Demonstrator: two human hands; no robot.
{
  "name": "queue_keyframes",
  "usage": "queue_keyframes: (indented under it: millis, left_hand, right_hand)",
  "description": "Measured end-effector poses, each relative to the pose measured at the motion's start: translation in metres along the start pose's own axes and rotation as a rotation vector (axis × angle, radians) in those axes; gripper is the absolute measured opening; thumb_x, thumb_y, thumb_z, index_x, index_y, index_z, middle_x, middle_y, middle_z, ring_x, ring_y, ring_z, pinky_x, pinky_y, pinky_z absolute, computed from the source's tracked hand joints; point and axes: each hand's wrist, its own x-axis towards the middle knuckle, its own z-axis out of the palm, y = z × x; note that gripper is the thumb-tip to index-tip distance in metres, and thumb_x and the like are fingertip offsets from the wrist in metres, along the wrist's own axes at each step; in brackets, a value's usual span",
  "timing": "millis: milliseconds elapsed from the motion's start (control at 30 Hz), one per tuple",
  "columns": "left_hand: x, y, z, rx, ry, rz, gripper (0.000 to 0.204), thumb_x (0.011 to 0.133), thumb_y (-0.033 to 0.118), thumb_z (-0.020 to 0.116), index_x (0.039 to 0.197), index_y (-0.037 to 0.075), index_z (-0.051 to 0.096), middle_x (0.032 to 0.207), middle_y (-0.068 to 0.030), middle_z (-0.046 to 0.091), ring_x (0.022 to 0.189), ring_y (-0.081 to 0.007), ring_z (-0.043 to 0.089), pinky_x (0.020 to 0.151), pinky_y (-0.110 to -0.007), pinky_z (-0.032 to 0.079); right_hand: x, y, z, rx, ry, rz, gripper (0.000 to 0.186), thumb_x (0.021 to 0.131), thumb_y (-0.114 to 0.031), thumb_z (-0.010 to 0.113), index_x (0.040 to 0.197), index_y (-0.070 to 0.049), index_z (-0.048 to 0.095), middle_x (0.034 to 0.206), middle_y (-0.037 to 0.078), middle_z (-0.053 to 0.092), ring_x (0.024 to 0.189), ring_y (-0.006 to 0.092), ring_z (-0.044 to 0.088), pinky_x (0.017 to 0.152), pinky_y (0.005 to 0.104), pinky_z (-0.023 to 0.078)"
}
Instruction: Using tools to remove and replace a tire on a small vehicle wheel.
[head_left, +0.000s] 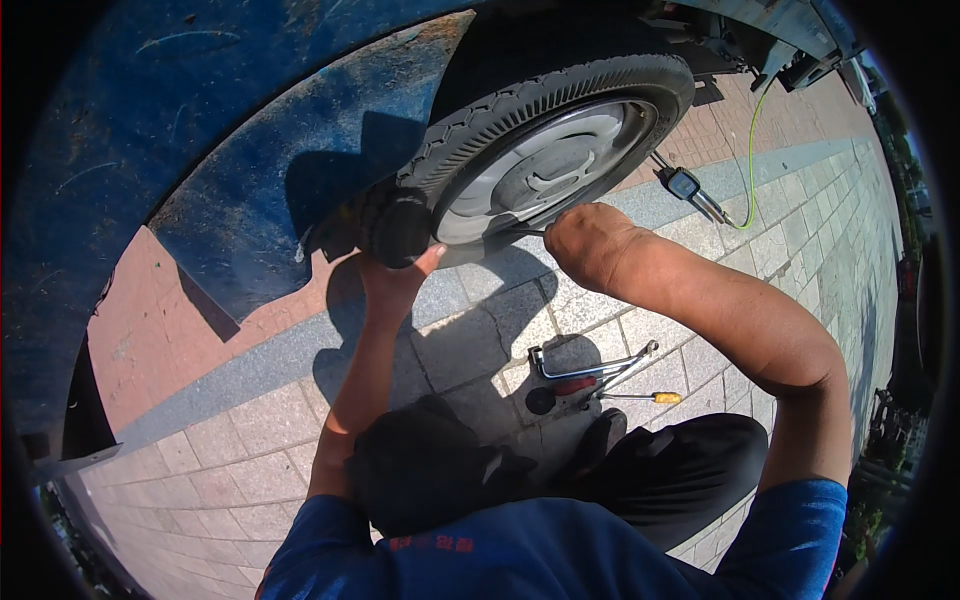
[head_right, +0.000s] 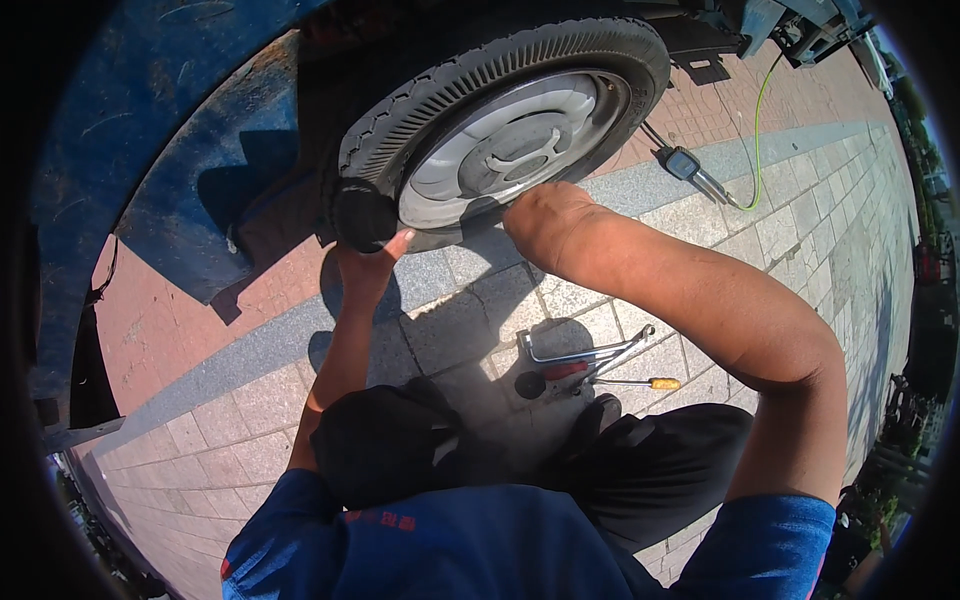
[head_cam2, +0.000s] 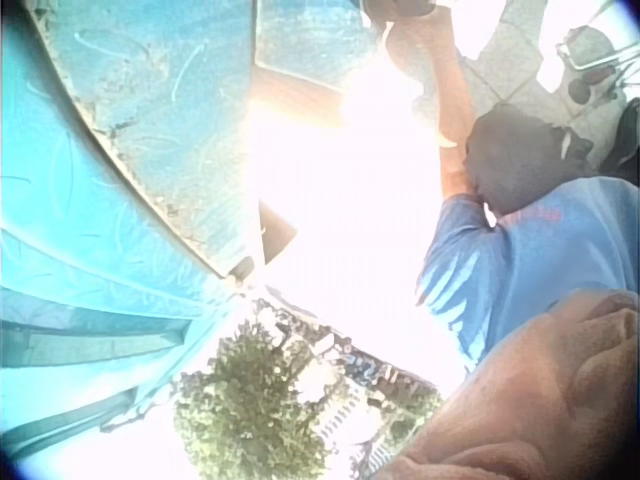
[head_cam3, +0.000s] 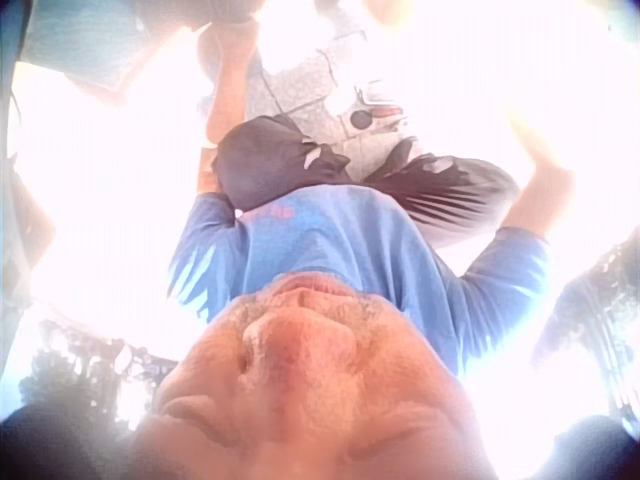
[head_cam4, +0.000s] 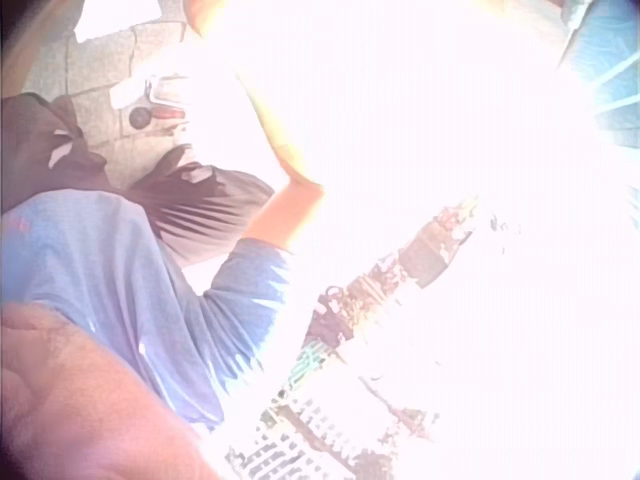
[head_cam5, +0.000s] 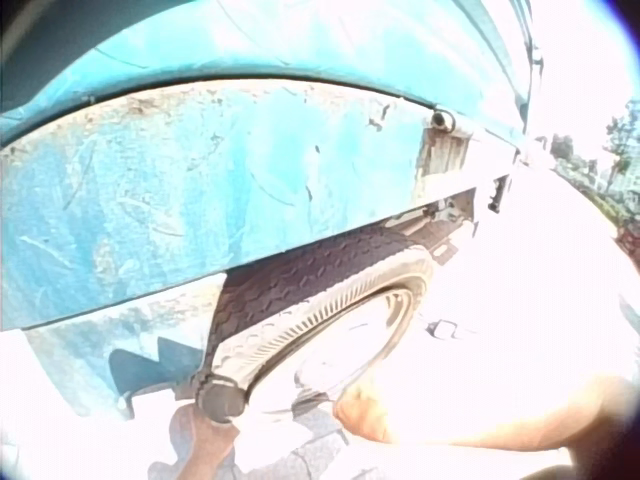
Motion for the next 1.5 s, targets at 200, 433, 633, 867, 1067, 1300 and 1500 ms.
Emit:
queue_keyframes:
  millis: [200, 433, 633, 867, 1067, 1300, 1500]
  left_hand:
    - [0.003, 0.015, -0.001, -0.006, -0.039, -0.026, 0.059, 0.069, 0.006, 0.089, 0.123, 0.0, 0.065, 0.114, -0.0105, 0.072, 0.1, -0.0184, 0.069, 0.095, -0.033, 0.053]
    - [-0.002, 0.008, -0.001, -0.055, 0.031, -0.091, 0.064, 0.07, 0.006, 0.09, 0.127, 0.001, 0.061, 0.112, -0.0088, 0.073, 0.101, -0.0176, 0.07, 0.094, -0.031, 0.054]
    - [0.009, 0.021, -0.001, -0.454, 0.011, -0.311, 0.067, 0.069, 0.007, 0.092, 0.128, 0.002, 0.06, 0.111, -0.0083, 0.072, 0.099, -0.0198, 0.071, 0.092, -0.033, 0.056]
    - [0.006, 0.024, -0.015, -0.008, -0.094, -0.019, 0.053, 0.067, 0.01, 0.095, 0.111, 0.001, 0.067, 0.103, -0.0075, 0.073, 0.089, -0.0156, 0.07, 0.08, -0.029, 0.057]
    - [0.02, 0.035, -0.028, 0.006, -0.075, -0.241, 0.049, 0.066, 0.016, 0.096, 0.105, 0.0, 0.071, 0.095, -0.0077, 0.074, 0.085, -0.0163, 0.072, 0.08, -0.03, 0.058]
    - [0.026, 0.037, -0.025, 0.135, -0.084, -0.133, 0.051, 0.069, 0.021, 0.095, 0.108, -0.001, 0.071, 0.096, -0.0086, 0.075, 0.084, -0.0188, 0.073, 0.08, -0.03, 0.058]
    - [0.064, 0.107, -0.021, 0.441, -0.143, 0.153, 0.083, 0.07, 0.034, 0.094, 0.134, -0.002, 0.056, 0.122, -0.0198, 0.068, 0.109, -0.0283, 0.07, 0.09, -0.033, 0.057]
  right_hand:
    - [-0.032, -0.044, 0.105, 0.364, 0.085, 0.164, 0.057, 0.093, -0.014, 0.055, 0.142, 0.011, 0.04, 0.095, 0.023, 0.071, 0.092, 0.034, 0.071, 0.081, 0.0402, 0.055]
    - [-0.028, -0.032, 0.078, 0.859, 0.01, 0.224, 0.039, 0.092, -0.013, 0.059, 0.127, 0.005, 0.054, 0.099, 0.031, 0.068, 0.097, 0.0463, 0.066, 0.084, 0.0456, 0.054]
    - [0.03, -0.161, 0.222, 1.076, 0.725, 0.467, 0.024, 0.095, -0.012, 0.06, 0.114, 0.0, 0.05, 0.087, 0.027, 0.063, 0.083, 0.0468, 0.064, 0.074, 0.0523, 0.051]
    - [0.157, -0.264, 0.185, 1.972, 0.809, 0.447, 0.02, 0.097, -0.013, 0.063, 0.112, -0.006, 0.052, 0.087, 0.016, 0.065, 0.08, 0.0342, 0.066, 0.072, 0.0413, 0.051]
    - [0.119, -0.131, 0.241, 1.093, 0.22, 0.215, 0.018, 0.087, -0.008, 0.063, 0.105, -0.004, 0.066, 0.103, 0.017, 0.073, 0.101, 0.0347, 0.07, 0.087, 0.0404, 0.055]
    - [0.088, -0.072, 0.256, 0.519, 0.196, 0.265, 0.018, 0.092, -0.013, 0.055, 0.099, -0.008, 0.07, 0.097, 0.016, 0.073, 0.095, 0.0327, 0.071, 0.087, 0.0421, 0.056]
    - [0.113, -0.099, 0.246, 0.515, 0.305, 0.147, 0.017, 0.093, -0.014, 0.055, 0.099, -0.008, 0.069, 0.094, 0.016, 0.073, 0.094, 0.0327, 0.07, 0.083, 0.0422, 0.055]
